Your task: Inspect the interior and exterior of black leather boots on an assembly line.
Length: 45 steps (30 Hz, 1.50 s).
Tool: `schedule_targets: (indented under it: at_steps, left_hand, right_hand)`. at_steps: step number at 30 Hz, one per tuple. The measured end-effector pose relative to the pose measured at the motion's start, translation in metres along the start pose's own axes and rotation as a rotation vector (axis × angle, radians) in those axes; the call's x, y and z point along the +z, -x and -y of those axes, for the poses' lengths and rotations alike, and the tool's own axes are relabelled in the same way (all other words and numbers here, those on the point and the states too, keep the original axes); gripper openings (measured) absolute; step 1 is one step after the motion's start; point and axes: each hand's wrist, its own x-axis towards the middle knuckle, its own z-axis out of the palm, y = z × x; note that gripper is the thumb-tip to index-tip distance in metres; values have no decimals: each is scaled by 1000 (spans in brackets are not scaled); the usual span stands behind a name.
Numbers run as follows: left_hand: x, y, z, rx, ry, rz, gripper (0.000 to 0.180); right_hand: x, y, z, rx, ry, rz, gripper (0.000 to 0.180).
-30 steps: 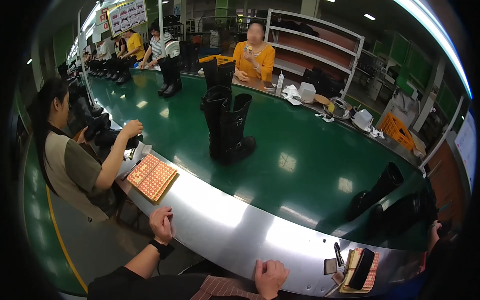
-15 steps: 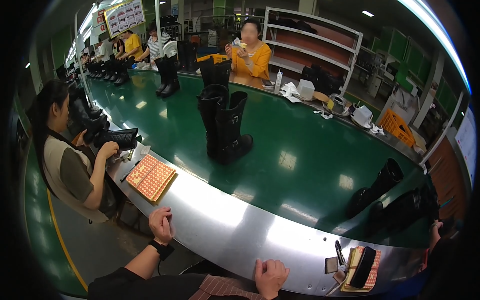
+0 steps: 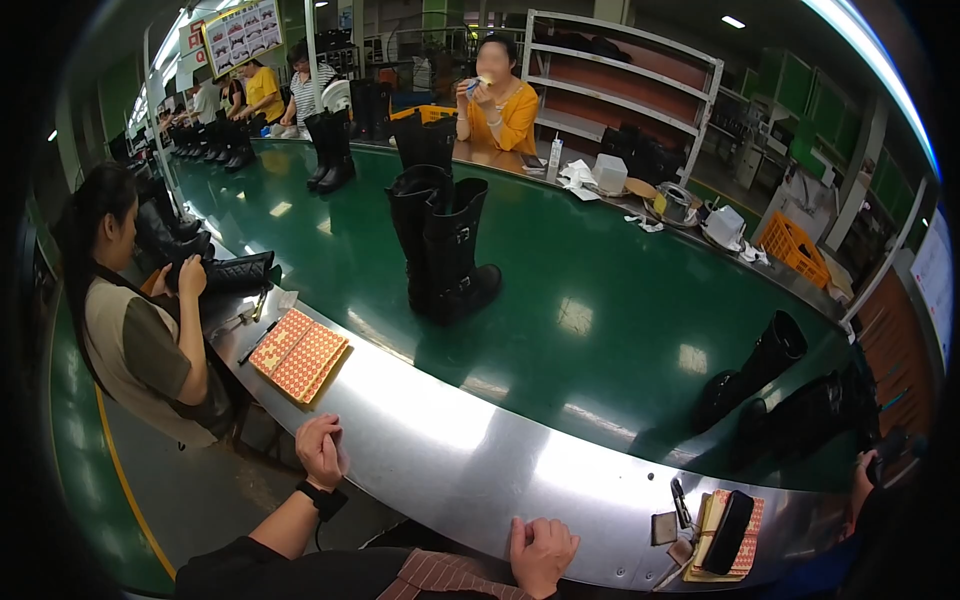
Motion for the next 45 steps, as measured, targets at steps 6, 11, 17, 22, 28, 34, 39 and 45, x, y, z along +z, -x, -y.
schedule_targets:
  at_steps: [6,11,17,22,28,34,39,45]
  left_hand:
    - [-2,0,-1,9,-10,1,21]
    - [-2,0,-1,16,-11,2,21]
    - [-1,0,-2,10,-15,1,21]
    - [2,0,0,18,-17,6,21]
    - [0,0,-2,11,3,-14,20]
    - [4,0,4,24,11,-22,18]
    - [-2,0,0,26,-1,-32,20]
    - [7,8,4,19,-6,-23,17]
  right_hand:
    - [0,0,0,-6,-15,-16,28]
    - [-1,0,1,6,0,4,28]
    - [0,0,-2,-1,-10,5,29]
    - [0,-2,-4,7,-16,13,30]
    - [-6,-1,-1,-15,-27,13,29]
    - [1,3,-4,-11,-34,-17,28]
    - [4,4,-9,-75,-98,-23,29]
    - [1,6,-13,-75,-148,-56,28]
